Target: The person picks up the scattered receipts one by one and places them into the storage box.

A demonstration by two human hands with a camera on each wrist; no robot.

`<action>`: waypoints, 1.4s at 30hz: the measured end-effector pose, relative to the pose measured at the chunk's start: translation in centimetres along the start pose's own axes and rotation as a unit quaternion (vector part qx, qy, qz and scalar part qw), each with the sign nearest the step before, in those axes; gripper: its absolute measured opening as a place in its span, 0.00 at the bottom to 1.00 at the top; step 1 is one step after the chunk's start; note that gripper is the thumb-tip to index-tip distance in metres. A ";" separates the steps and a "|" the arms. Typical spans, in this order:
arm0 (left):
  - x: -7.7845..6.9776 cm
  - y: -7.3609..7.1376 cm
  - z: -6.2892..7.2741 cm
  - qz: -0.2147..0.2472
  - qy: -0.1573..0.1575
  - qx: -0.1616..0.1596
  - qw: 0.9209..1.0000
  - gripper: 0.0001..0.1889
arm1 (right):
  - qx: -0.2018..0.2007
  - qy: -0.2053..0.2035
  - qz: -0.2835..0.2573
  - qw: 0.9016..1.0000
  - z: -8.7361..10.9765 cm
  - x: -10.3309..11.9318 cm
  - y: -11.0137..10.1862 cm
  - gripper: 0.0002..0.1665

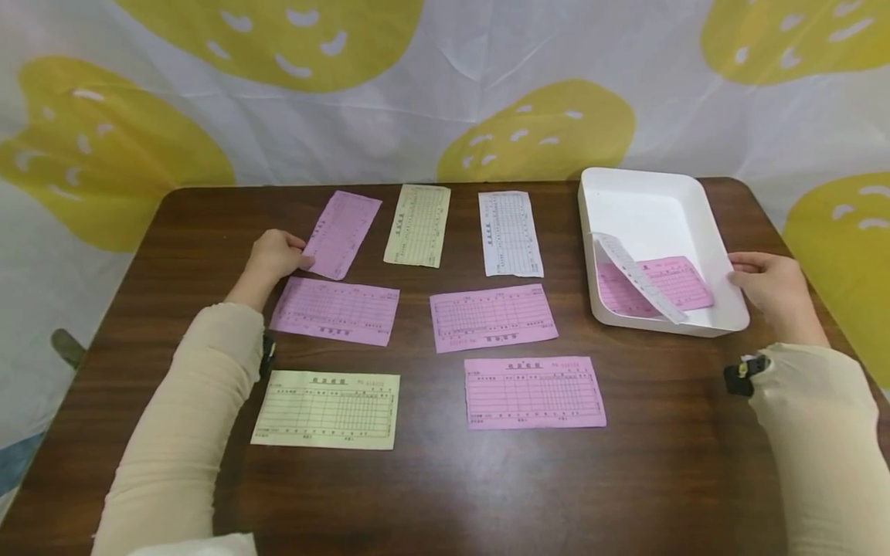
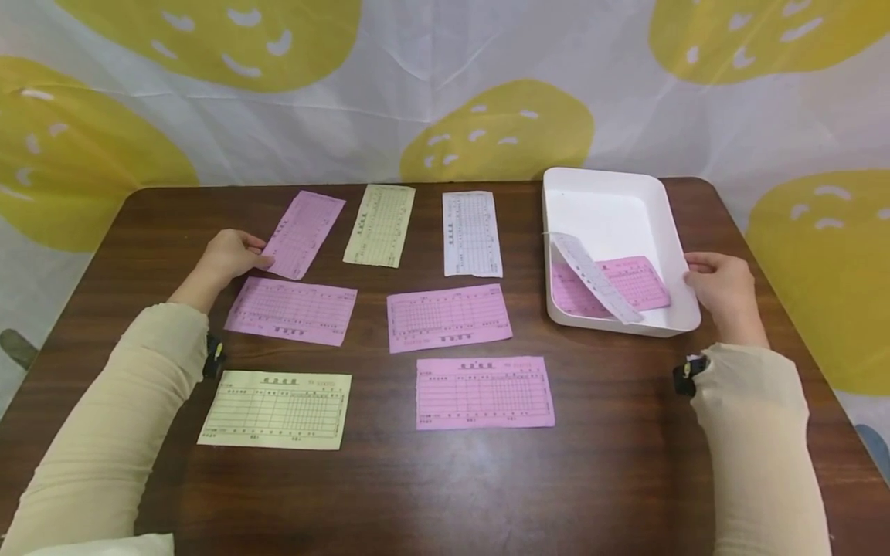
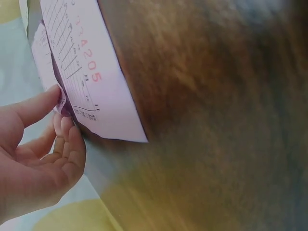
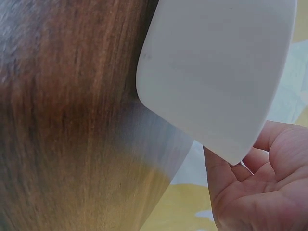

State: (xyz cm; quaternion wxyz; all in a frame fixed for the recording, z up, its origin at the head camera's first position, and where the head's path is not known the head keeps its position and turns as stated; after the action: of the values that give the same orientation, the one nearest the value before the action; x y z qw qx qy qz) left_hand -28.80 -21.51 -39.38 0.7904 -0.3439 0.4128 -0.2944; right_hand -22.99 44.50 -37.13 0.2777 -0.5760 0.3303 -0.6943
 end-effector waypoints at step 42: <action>0.2 -0.5 0.1 0.238 0.041 0.112 0.964 0.23 | -0.008 -0.011 0.011 1.000 0.3 0.6 -0.1 0.26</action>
State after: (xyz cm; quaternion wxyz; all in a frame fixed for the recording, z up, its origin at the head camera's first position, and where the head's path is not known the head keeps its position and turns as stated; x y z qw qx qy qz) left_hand -28.72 -21.96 -39.06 0.8533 -0.1330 0.4794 -0.1564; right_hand -22.84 44.05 -36.59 0.2847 -0.5821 0.3390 -0.6821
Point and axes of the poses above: each hand's wrist, its own z-axis away from the middle knuckle, its own y-axis out of the palm, x = y × z, the point moved 8 cm from there along -z, towards the middle knuckle, and after that the axes turned 13 degrees about -y, right-handed, at the moved point
